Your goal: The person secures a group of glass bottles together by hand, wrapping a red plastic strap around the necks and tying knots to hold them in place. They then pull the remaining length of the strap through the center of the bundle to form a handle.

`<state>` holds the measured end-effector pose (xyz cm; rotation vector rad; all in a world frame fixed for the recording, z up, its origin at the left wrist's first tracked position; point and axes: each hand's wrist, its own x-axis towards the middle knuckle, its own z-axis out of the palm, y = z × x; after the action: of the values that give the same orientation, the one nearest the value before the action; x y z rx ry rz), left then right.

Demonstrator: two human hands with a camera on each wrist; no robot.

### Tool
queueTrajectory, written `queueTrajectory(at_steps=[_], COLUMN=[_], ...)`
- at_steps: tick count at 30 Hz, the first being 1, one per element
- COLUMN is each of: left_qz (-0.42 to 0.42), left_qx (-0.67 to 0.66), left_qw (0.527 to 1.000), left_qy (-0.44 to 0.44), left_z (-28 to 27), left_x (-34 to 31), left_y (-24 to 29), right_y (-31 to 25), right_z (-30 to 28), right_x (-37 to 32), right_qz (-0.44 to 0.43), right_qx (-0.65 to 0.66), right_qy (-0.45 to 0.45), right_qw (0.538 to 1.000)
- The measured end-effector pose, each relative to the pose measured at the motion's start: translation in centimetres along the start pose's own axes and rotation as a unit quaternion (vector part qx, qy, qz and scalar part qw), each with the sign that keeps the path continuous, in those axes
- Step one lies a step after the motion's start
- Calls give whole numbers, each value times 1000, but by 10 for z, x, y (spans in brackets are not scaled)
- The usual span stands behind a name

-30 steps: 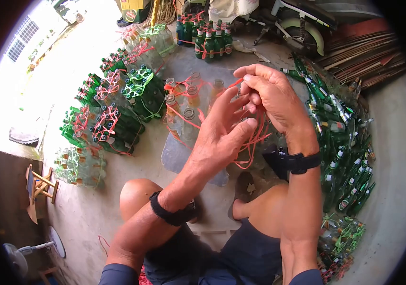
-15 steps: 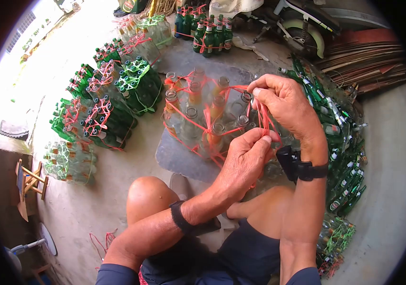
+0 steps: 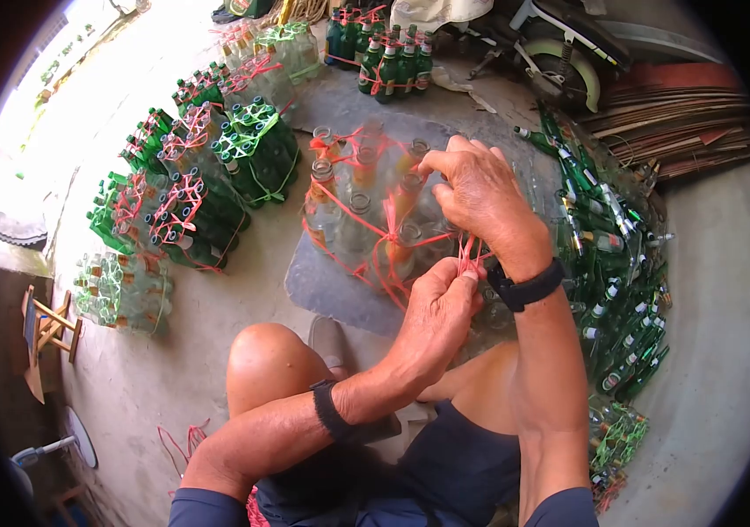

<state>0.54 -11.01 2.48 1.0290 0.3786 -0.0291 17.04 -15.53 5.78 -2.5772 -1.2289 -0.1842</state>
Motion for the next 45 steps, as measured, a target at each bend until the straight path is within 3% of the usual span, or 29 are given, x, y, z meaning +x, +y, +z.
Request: queueTrajectory(at_steps=[6, 15, 17, 18, 21, 23, 26, 31, 33, 38, 40, 42, 45], left_qz=[-6, 1, 9, 15, 44, 68, 55, 159, 178, 210, 330, 327, 365], left_qx=[-5, -8, 7, -1, -7, -6, 17, 64, 70, 96, 174, 205, 229], left_qw=[1000, 1000, 1000, 1000, 999, 998, 998, 984, 981, 970, 923, 915, 885], left_qy=[-8, 5, 7, 5, -4, -10, -21, -37, -42, -80, -96, -120, -174], left_z=[-1, -3, -3, -3, -1, -1, -1, 4, 6, 8, 9, 6, 6], left_x=[0, 7, 9, 10, 12, 10, 2, -2, -2, -10, -10, -14, -22], left_y=[-2, 1, 0, -1, -4, -4, 12, 16, 17, 26, 27, 31, 36], right_y=[1, 9, 5, 5, 7, 14, 34, 41, 37, 33, 37, 38, 34], right_z=[5, -4, -9, -7, 0, 1, 3, 3, 3, -3, 0, 2, 5], right_x=[10, 10, 12, 12, 13, 15, 14, 13, 10, 15, 17, 18, 17], right_qz=[-18, -40, -7, -8, 22, 96, 158, 204, 133, 145, 169, 183, 174], right_qx=[-52, 42, 162, 162, 251, 295, 341, 369, 414, 425, 441, 361, 360], right_qy=[-26, -23, -40, -40, 24, 95, 117, 83, 70, 67, 68, 33, 16], right_qw=[998, 998, 986, 986, 967, 946, 919, 903, 898, 891, 879, 914, 917])
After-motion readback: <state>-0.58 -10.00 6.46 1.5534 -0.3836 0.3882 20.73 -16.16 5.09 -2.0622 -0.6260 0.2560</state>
